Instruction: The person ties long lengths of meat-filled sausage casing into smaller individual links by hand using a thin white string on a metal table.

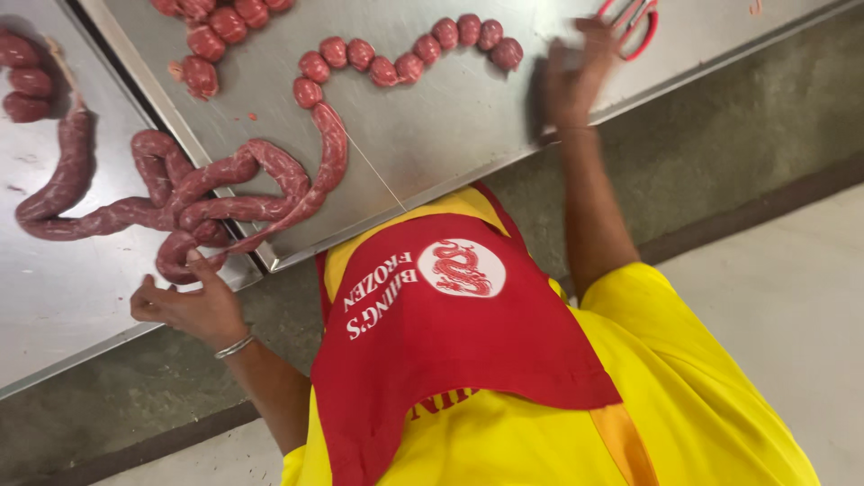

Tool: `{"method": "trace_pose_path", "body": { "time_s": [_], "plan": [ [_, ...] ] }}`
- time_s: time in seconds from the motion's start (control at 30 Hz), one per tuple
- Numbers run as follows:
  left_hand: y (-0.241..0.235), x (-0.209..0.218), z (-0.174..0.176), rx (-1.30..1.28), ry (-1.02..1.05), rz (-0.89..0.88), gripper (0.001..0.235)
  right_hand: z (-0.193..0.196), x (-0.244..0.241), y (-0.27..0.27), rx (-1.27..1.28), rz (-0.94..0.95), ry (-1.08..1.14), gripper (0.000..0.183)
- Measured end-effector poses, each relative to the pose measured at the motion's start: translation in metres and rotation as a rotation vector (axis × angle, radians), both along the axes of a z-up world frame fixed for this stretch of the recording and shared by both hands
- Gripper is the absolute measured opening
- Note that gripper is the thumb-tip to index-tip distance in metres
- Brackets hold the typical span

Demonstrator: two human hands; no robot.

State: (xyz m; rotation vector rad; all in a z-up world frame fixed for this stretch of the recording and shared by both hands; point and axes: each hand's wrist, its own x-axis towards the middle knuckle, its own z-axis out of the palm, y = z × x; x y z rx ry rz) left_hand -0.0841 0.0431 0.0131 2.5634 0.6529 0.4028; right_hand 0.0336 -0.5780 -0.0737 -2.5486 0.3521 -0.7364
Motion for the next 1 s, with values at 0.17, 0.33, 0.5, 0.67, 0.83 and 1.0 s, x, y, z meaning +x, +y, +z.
{"method": "trace_pose_path", "body": {
  "time_s": [0.17, 0.33, 0.5, 0.67, 0.83, 1.0],
  "plan": [
    [-0.084, 0.037, 0.001, -0.016, -0.155, -0.293, 0.048, -0.028, -0.026, -0.134, -0.269, 0.11, 0.018, 0.066],
    [-0.178, 0.092, -0.008, -0.002, -0.001, -0.527, 0.085, -0.01, -0.016, -0.127, -0.307, -0.022, -0.11, 0.053],
    [-0.204, 0.119, -0.019, 0.105, 0.135, -0.481, 0.073, 0.022, 0.003, 0.049, 0.567, 0.513, -0.093, 0.05],
    [-0.204, 0.123, -0.05, 0.166, 0.176, -0.553, 0.057, 0.074, 0.004, 0.206, 0.822, 1.101, 0.768, 0.091],
    [-0.179, 0.111, -0.072, -1.249, 0.223, -0.373, 0.026, 0.082, -0.008, 0.141, 1.219, 0.769, 0.929, 0.014],
    [-0.174, 0.067, -0.076, -1.791, 0.286, -0.241, 0.025, 0.076, -0.073, -0.031, 1.871, 0.152, 0.22, 0.015]
  ]
}}
